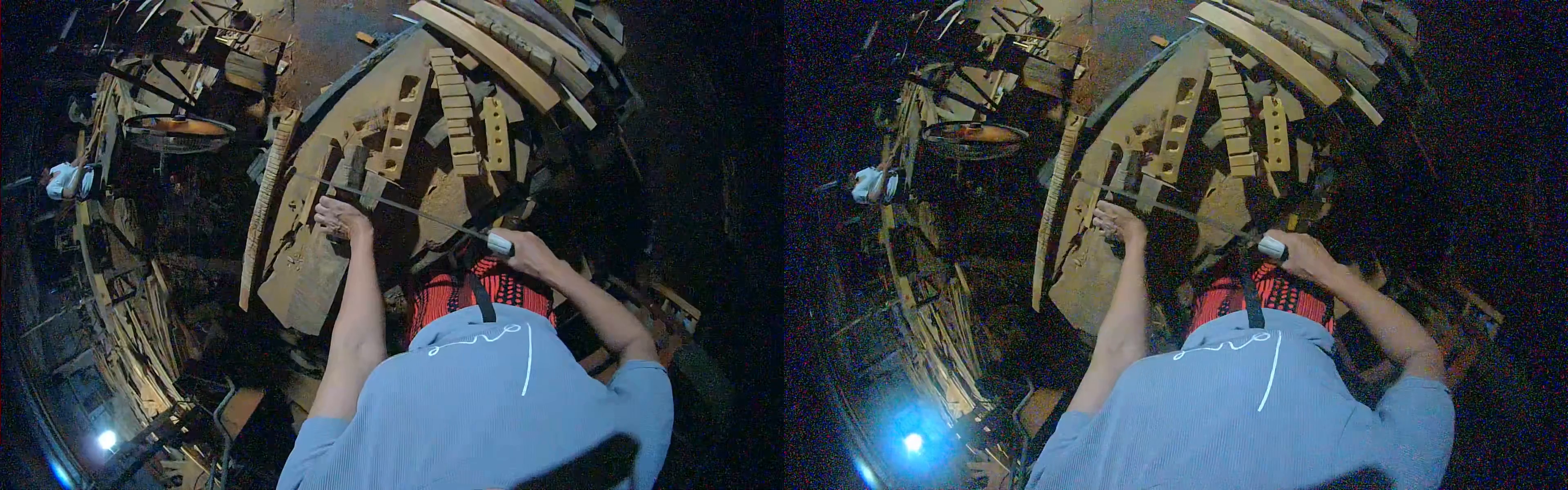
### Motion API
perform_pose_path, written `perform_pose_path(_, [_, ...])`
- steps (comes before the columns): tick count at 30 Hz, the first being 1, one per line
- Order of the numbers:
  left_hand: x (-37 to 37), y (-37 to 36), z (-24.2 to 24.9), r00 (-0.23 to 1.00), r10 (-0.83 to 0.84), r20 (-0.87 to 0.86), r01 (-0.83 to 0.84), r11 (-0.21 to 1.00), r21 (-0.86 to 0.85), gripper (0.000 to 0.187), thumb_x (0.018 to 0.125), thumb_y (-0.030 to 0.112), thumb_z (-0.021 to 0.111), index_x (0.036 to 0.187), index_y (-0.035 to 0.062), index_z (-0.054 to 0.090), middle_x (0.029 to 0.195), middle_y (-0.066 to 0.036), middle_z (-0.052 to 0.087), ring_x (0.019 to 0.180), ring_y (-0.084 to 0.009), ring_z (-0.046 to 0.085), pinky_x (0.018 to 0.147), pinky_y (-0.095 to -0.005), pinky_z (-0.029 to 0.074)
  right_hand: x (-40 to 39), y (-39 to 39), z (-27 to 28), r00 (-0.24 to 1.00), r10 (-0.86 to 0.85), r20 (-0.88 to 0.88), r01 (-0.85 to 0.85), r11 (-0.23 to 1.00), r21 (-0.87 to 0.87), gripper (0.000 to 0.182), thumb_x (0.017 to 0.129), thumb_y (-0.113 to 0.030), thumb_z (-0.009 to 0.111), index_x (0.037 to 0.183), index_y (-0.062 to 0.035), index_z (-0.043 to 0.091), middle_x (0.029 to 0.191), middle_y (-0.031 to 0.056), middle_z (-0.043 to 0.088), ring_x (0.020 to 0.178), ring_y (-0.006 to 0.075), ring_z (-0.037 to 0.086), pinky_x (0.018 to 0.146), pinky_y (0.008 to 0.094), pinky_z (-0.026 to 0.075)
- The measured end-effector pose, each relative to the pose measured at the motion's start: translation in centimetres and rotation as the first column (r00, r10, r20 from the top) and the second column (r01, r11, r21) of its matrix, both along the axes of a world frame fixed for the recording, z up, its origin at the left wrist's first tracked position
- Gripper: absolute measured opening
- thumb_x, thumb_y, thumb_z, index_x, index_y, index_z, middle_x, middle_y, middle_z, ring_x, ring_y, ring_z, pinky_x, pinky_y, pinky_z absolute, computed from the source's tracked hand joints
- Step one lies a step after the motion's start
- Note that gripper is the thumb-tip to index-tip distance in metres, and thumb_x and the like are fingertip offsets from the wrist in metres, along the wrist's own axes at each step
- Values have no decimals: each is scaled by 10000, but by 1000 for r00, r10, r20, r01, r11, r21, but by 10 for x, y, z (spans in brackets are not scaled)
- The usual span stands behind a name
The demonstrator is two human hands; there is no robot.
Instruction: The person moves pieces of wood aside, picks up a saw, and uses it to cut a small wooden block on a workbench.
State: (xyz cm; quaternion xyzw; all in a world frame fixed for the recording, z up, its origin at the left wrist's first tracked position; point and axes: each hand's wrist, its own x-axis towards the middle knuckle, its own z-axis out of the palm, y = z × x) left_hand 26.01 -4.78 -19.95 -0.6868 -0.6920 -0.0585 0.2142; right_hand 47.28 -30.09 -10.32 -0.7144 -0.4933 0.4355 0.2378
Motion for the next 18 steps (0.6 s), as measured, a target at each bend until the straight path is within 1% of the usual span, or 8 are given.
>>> perform_pose_path(3, [0,1,-3,999,30,-40,-32,998,-54,142,826,112,369,935,55,439,898,-78,463,855,-241,455,666,-376,393,-6,16,6,999,4,-46,-5,999,-32,271,689,-83,523,955,-134,511,808,146,581,789,341,552,671,401,446])
perform_pose_path(7, [1,-1,1,996,84,-15,-85,984,-157,151,824,112,381,950,52,439,938,-78,447,876,-233,446,685,-374,396,-30,75,-31,999,41,15,-42,988,146,261,676,-110,530,935,-142,527,800,147,583,783,342,556,669,418,445])
perform_pose_path(9, [-9,-2,-18,967,-34,-253,99,963,249,164,822,119,388,964,57,439,965,-71,422,890,-215,432,692,-361,402,-43,107,-42,999,48,21,-50,988,145,296,666,-118,537,958,-150,513,794,156,579,777,348,556,658,428,447])
perform_pose_path(10, [-12,0,-25,966,-37,-254,104,962,254,164,822,119,388,964,57,439,965,-71,422,890,-215,432,692,-361,402,-47,114,-45,999,43,20,-46,988,151,296,666,-118,537,958,-150,513,794,156,579,777,348,556,658,428,447])
perform_pose_path(12, [-15,2,-33,973,7,-231,18,994,108,184,819,120,391,984,53,437,976,-62,402,904,-203,418,701,-354,402,-51,122,-50,997,75,28,-77,992,96,322,666,-114,537,982,-155,492,791,162,576,771,356,554,641,429,448])
perform_pose_path(13, [-14,3,-35,974,6,-227,18,994,104,184,819,120,391,984,53,437,976,-62,402,904,-203,418,701,-354,402,-48,116,-50,995,98,-1,-95,974,203,350,663,-117,545,1003,-169,478,788,151,578,773,349,557,633,423,449])
perform_pose_path(16, [-10,3,-20,977,27,-211,-13,998,68,158,818,121,386,950,55,441,935,-65,424,893,-215,431,704,-357,399,-37,90,-26,995,84,45,-90,985,148,325,667,-119,554,982,-156,487,797,144,580,785,340,557,643,418,448])
perform_pose_path(18, [9,-4,24,996,86,1,-84,982,-170,122,816,122,378,900,59,440,886,-71,444,871,-222,447,700,-358,400,-24,61,-16,999,54,-4,-54,992,115,312,669,-116,553,974,-142,496,819,145,579,794,333,554,657,405,446])
